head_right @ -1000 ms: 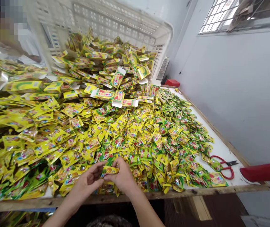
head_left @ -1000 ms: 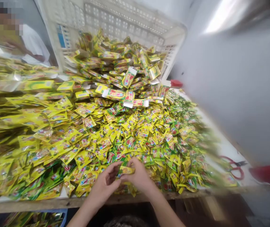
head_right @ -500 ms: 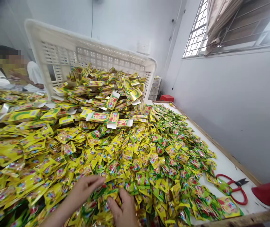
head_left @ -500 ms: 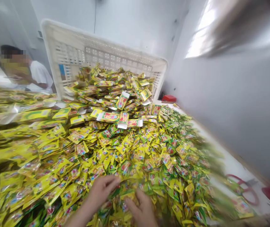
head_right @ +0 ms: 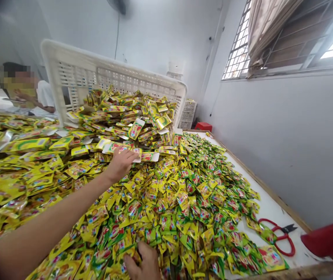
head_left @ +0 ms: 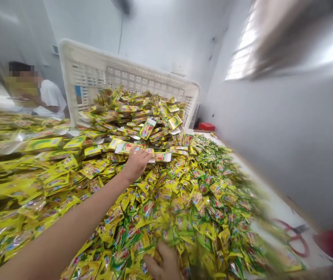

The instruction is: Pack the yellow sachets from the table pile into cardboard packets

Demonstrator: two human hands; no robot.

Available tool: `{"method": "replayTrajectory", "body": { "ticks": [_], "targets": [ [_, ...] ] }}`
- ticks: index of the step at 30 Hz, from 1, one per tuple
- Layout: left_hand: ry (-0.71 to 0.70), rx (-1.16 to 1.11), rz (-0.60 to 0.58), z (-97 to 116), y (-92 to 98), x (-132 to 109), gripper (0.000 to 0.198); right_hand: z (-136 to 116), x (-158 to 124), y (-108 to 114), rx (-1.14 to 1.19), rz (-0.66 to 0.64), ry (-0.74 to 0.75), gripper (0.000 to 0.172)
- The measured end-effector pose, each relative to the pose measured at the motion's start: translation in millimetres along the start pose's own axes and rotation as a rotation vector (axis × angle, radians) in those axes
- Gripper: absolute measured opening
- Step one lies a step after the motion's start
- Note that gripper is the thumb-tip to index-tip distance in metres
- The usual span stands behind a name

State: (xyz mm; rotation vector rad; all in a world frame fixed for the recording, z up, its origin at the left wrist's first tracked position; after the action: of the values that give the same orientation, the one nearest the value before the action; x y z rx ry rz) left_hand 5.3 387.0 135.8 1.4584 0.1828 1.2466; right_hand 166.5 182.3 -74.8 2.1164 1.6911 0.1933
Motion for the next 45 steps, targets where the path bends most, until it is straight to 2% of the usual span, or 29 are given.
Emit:
{"method": "replayTrajectory", "body": {
  "ticks": [3,5,8,10,12,14,16,18,20,22,25,28,31,34,36,37,39,41,43,45],
  "targets": [
    [0.045,-0.015,-0.007,20.0,2.8,-67.5,0.036,-1.5,6.0,4.4,0.083,-0.103,-0.058,0.054],
    [0.188,-0.133,0.017,35.4,-4.5,-124.3,0.037,-8.7,9.8,9.8,0.167,-0.207,-0.023,0.052],
    [0.431,-0.357,-0.074,57.1,-30.9,-194.0,0.037,-25.3,14.0,15.3,0.289,-0.31,0.071,0.046],
    [0.504,-0.484,-0.137,67.8,-51.6,-215.7,0.042,-33.7,16.0,15.5,0.344,-0.311,0.107,0.041],
    [0.483,-0.581,-0.191,74.0,-67.7,-217.7,0.055,-36.5,17.9,15.5,0.358,-0.26,0.12,0.036],
    [0.409,-0.63,-0.241,76.5,-76.1,-207.9,0.062,-35.2,19.2,19.5,0.33,-0.207,0.105,0.033],
    [0.342,-0.609,-0.275,77.9,-77.6,-195.1,0.057,-35.0,19.0,30.0,0.289,-0.134,0.073,0.032],
    [0.314,-0.5,-0.294,81.4,-75.6,-184.6,0.047,-40.8,17.1,45.5,0.254,0.004,0.082,0.031],
    [0.316,-0.352,-0.307,89.0,-73.3,-178.0,0.036,-53.1,14.7,59.9,0.207,0.146,0.157,0.028],
    [0.322,-0.226,-0.304,99.5,-72.7,-175.4,0.03,-67.0,13.8,66.7,0.118,0.187,0.285,0.024],
    [0.363,-0.097,-0.262,112.1,-76.0,-179.6,0.021,-76.4,15.3,60.3,-0.063,0.183,0.483,0.016],
    [0.466,-0.049,-0.186,113.8,-84.0,-193.9,0.023,-67.5,17.8,45.2,-0.243,0.201,0.53,0.011],
    [0.546,-0.099,-0.163,110.3,-93.6,-212.2,0.025,-56.8,21.2,36.5,-0.376,0.094,0.512,0.017],
    [0.553,-0.216,-0.15,109.1,-98.7,-226.6,0.025,-58.5,27.1,40.0,-0.424,-0.181,0.589,0.019],
    [0.609,-0.373,-0.115,108.3,-97.7,-233.3,0.037,-64.7,31.9,45.7,-0.42,-0.354,0.625,0.013],
    [0.654,-0.473,-0.098,107.3,-96.1,-236.4,0.044,-67.9,34.2,48.1,-0.401,-0.398,0.611,0.007],
    [0.751,-0.704,-0.07,104.1,-91.6,-243.2,0.047,-73.1,37.0,48.4,-0.34,-0.426,0.556,0.016],
    [0.818,-0.951,-0.043,99.7,-86.9,-251.4,0.038,-75.6,35.8,42.2,-0.308,-0.39,0.559,0.018],
    [0.869,-1.129,0.011,94.9,-82.9,-260.8,0.036,-75.6,30.0,31.8,-0.347,-0.361,0.662,0.008],
    [0.922,-1.195,0.06,91.0,-80.3,-269.9,0.043,-73.7,22.2,22.3,-0.408,-0.382,0.77,0.012]
  ]
}}
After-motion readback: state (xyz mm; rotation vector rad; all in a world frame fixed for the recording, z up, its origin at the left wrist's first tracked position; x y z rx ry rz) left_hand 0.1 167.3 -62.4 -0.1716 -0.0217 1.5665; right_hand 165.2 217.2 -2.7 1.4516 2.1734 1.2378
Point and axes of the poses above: each hand's wrist, its own x-axis towards the middle knuckle, its own y-axis out of the back of the hand, z = x × y, the point moved 1 cm from there along x, towards the middle knuckle, and after that the axes turned 12 degrees about -x, right-handed, at the moved point
